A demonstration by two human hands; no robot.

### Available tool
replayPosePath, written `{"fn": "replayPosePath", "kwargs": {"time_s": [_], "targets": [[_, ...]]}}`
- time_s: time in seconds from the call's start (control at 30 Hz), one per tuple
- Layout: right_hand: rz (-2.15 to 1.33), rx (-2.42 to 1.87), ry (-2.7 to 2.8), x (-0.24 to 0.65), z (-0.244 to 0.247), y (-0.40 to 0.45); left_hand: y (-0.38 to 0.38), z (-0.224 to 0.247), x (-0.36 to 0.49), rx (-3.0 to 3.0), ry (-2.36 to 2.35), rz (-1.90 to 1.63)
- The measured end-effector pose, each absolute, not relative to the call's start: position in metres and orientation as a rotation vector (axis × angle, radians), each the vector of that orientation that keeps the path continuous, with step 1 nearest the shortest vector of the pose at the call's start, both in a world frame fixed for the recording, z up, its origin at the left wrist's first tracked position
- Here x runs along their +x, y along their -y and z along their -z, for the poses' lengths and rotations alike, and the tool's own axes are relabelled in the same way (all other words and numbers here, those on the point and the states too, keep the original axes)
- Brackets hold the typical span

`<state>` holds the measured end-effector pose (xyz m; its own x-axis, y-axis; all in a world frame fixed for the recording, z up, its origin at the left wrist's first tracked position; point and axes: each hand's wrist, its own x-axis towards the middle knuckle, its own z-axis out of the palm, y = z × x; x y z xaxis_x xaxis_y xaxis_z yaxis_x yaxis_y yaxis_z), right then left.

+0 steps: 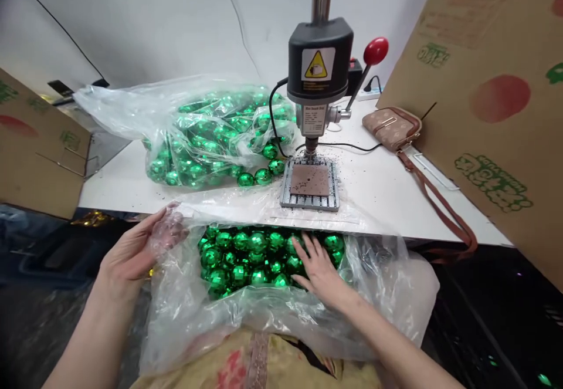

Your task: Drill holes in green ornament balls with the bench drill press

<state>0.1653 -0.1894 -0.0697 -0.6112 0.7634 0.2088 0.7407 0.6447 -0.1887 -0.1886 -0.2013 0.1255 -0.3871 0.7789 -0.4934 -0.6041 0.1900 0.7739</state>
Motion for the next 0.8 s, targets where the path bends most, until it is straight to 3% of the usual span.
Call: {"fn": "replayPosePath", "kwargs": {"time_s": [0.4,0.57,0.73,0.8], "targets": [[-0.290,-0.875,2.749,0.106,0.110,0.097,0.217,-0.142,-0.183,0.392,-1.384,-1.525],[-0.293,-0.865,2.680,0.113,0.109,0.105,0.239,-0.141,-0.195,0.582,-1.521,-1.578],[-0.320,-0.677,2.624,0.175,0.082,0.136,0.269,-0.086,-0.238,0.780,-1.870,-1.598],[-0.306,-0.648,2.566,0.208,0.074,0.150,0.280,-0.049,-0.250,0.870,-2.136,-1.432]]}}
